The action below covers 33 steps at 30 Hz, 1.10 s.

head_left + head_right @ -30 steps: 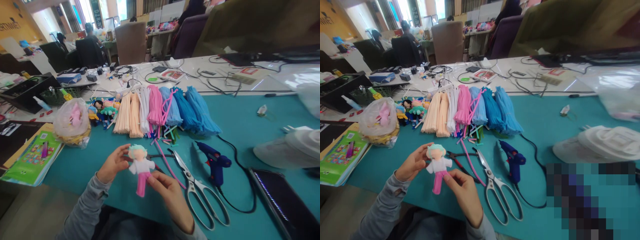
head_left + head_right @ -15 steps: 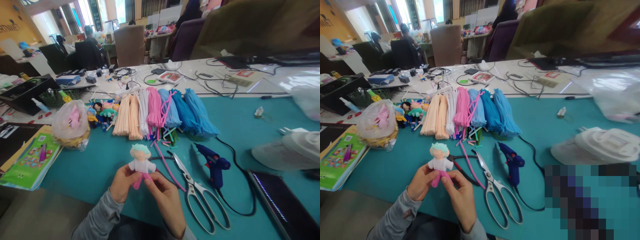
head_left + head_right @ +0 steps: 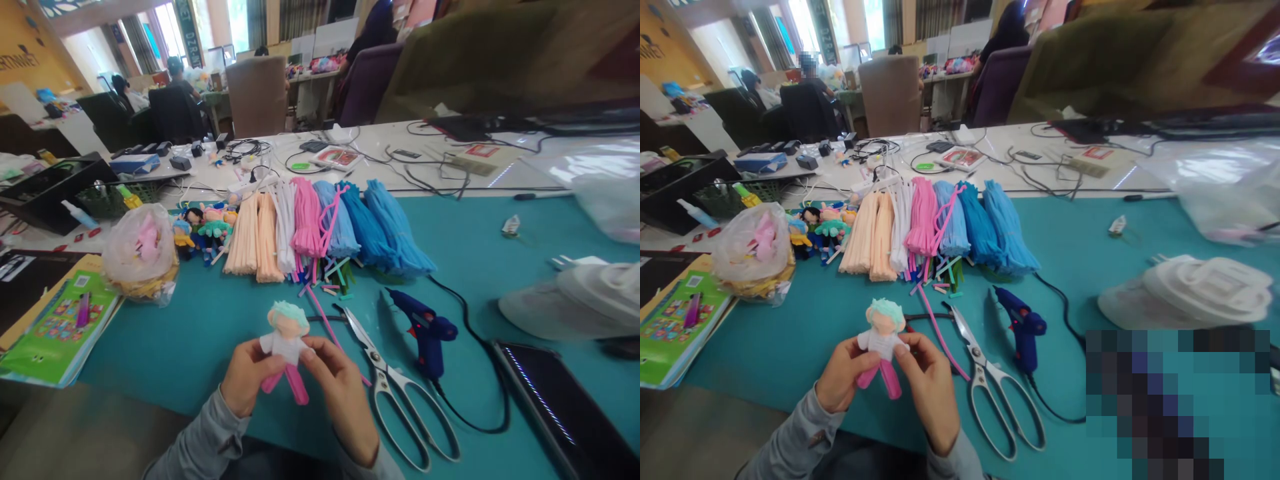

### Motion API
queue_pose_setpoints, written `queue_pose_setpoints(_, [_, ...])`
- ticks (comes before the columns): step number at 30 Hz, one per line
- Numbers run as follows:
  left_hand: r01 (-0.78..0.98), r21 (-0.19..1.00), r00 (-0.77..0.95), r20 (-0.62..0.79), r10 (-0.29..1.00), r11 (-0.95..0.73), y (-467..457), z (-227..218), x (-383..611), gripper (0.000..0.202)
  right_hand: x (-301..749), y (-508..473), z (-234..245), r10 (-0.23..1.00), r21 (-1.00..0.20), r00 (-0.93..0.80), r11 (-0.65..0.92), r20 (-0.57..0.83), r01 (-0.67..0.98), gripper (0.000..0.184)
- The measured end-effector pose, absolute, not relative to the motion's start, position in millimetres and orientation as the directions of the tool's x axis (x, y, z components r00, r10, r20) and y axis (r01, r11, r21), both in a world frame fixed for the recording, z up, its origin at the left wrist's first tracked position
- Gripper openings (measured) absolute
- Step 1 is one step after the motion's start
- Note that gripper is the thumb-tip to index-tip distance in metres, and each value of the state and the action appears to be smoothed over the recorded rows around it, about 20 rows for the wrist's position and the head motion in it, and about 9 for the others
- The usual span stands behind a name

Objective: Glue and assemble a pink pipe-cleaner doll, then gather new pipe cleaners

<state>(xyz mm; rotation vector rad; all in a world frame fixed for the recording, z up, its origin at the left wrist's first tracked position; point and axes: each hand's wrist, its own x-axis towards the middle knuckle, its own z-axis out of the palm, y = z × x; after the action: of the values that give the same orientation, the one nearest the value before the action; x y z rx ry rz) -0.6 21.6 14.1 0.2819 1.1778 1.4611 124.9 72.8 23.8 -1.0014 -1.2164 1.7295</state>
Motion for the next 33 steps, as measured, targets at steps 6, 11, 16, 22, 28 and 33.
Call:
queue_pose_setpoints(6, [-0.588,0.784,-0.307,-0.446,0.840,0.201,22,13,0,0.028,123,72,20,0.922,-0.965,-0.360,-0.212,-0.145,-0.154,0.034])
queue_pose_setpoints(11, [-0.549,0.812,-0.284,-0.403,0.870,0.197,24,14,-2,0.031,124,70,19,0.930,-0.973,-0.350,-0.173,-0.110,-0.153,0.032])
queue_pose_setpoints(16, [-0.538,0.833,-0.327,-0.351,0.877,0.133,24,16,-3,0.036,125,68,16,0.933,-0.979,-0.350,-0.144,-0.087,-0.142,0.032])
queue_pose_setpoints(22, [-0.447,0.890,-0.420,-0.297,0.857,0.090,18,11,-2,0.033,128,68,8,0.933,-0.983,-0.351,-0.131,-0.078,-0.130,0.036])
queue_pose_setpoints(28, [-0.045,0.997,-0.577,0.023,0.816,-0.060,12,16,-8,0.015,137,66,5,0.956,-0.982,-0.271,0.068,0.114,-0.175,0.038])
queue_pose_setpoints(33, [0.095,0.994,-0.560,0.104,0.822,-0.060,11,23,-10,0.012,138,66,11,0.908,-0.950,-0.281,0.310,0.310,-0.045,0.032])
